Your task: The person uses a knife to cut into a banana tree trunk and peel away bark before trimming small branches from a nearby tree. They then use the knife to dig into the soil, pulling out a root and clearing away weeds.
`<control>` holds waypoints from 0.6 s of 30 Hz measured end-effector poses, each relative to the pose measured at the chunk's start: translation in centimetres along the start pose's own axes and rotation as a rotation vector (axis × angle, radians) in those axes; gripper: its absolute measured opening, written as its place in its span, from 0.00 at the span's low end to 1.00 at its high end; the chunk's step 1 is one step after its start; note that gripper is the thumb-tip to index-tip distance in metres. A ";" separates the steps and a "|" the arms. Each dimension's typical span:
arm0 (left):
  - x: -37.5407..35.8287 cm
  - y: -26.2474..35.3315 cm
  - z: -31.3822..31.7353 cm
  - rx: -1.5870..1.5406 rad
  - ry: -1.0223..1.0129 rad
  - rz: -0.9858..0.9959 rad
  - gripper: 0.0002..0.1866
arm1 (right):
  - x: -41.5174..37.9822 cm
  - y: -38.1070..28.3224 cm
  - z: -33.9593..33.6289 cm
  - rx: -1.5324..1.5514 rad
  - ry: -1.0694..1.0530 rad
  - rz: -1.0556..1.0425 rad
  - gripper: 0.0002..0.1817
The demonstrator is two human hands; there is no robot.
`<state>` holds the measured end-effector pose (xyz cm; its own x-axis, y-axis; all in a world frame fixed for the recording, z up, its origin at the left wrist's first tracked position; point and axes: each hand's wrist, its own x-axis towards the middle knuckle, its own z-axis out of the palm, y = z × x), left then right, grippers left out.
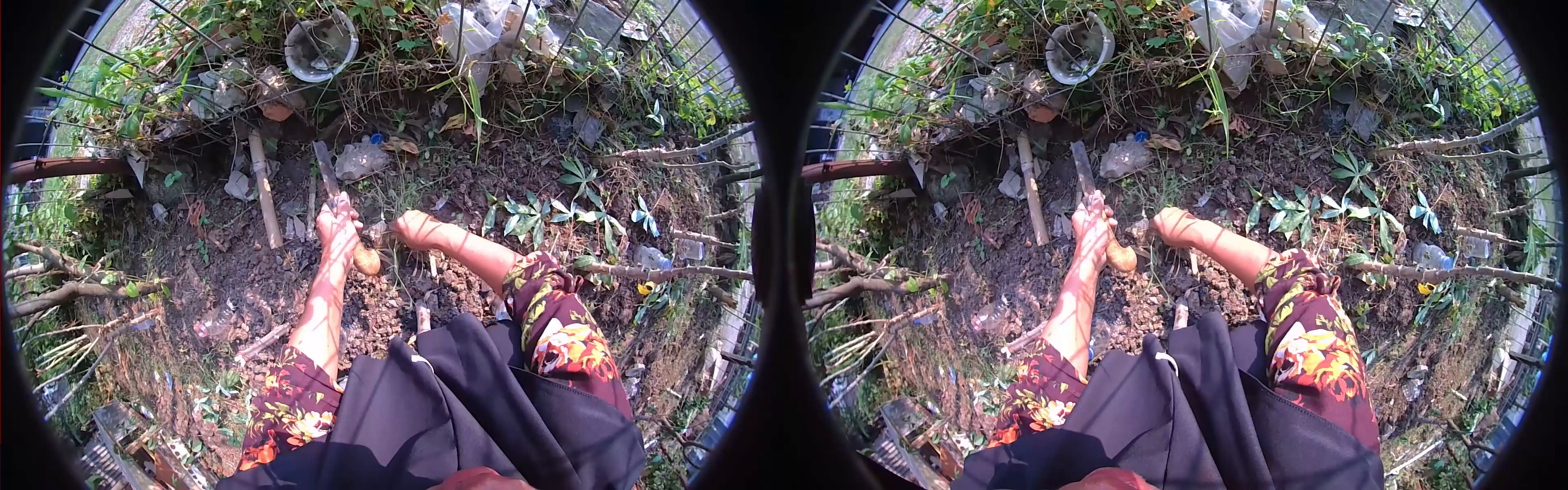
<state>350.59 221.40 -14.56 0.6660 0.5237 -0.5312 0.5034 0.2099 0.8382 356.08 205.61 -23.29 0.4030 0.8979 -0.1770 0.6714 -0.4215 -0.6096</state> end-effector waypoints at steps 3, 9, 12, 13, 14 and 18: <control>0.1 0.0 0.1 0.000 0.017 0.014 0.13 | -0.1 3.4 -2.5 -0.037 0.166 0.380 0.18; -0.1 -0.7 0.4 0.025 0.027 0.081 0.15 | 0.4 4.2 -0.7 -0.425 0.156 0.276 0.23; -0.4 -0.3 0.3 0.025 0.025 0.010 0.14 | 0.8 6.7 0.0 -0.070 0.368 0.157 0.12; -0.5 -0.4 0.2 0.026 0.015 0.008 0.14 | 0.8 7.4 -0.1 0.071 0.411 0.136 0.10; -0.6 -0.5 0.2 0.005 0.024 -0.009 0.13 | 1.7 10.1 3.7 0.230 0.480 0.195 0.10; -0.4 -1.3 0.6 0.019 0.055 -0.015 0.13 | -1.2 4.7 -1.0 0.064 0.489 0.149 0.07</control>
<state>350.02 220.39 -15.49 0.6269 0.5655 -0.5359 0.5240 0.2031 0.8272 359.36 202.42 -25.20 0.7456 0.6577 0.1072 0.5513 -0.5184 -0.6537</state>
